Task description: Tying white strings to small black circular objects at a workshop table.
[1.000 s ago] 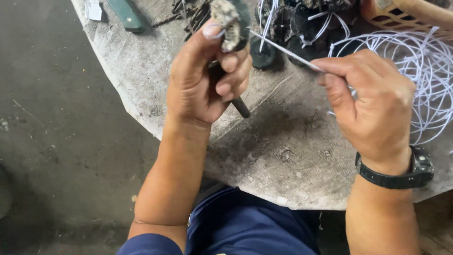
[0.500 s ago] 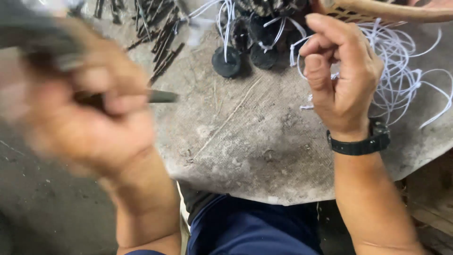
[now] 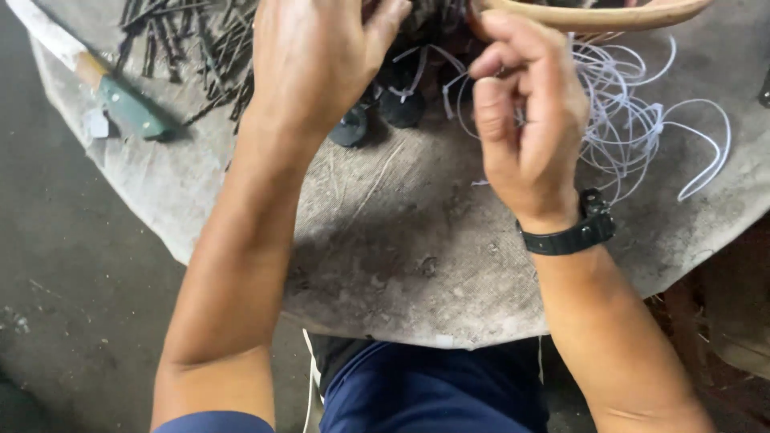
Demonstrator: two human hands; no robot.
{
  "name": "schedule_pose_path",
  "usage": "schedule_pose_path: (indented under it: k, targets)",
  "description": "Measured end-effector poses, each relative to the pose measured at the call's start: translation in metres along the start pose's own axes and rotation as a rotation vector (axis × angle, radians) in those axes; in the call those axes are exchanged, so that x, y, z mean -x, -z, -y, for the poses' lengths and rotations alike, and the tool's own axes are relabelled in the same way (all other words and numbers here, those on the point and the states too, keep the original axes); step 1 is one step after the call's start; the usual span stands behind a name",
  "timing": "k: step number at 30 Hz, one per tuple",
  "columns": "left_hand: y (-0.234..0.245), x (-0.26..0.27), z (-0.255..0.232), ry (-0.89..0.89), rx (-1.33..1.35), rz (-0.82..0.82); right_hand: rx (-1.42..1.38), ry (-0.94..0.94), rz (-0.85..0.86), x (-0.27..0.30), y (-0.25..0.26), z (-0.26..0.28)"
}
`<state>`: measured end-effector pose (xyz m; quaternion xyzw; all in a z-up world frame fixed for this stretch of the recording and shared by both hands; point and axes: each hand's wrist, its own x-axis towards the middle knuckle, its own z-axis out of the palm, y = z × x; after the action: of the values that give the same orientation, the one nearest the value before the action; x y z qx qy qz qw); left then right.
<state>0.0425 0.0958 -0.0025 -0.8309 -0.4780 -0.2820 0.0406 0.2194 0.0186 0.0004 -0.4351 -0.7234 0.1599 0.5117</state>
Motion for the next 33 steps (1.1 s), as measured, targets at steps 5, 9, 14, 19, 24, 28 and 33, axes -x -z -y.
schedule_pose_path:
  k: [5,9,14,19,24,28,33]
  targets:
    - [-0.001,0.002,-0.011,-0.019,-0.172,-0.044,0.099,0.036,0.162,-0.004,-0.003,0.003]
    - [-0.001,0.005,-0.012,0.006,-0.149,-0.064,0.036,0.03,0.235,-0.003,-0.009,0.01]
    - [0.005,0.009,-0.012,-0.011,0.14,-0.022,0.098,0.005,0.238,-0.001,-0.01,0.007]
    - [-0.001,0.006,-0.002,-0.025,0.291,-0.176,0.138,0.024,0.232,0.0,-0.013,0.002]
    - [0.001,0.005,0.004,0.047,0.318,-0.215,0.135,0.015,0.27,0.003,-0.015,0.001]
    - [-0.004,0.004,0.005,-0.017,0.213,-0.185,0.12,-0.069,0.131,0.001,0.008,0.009]
    - [0.002,0.005,0.002,-0.003,0.284,-0.09,0.134,-0.285,-0.156,0.029,0.068,0.001]
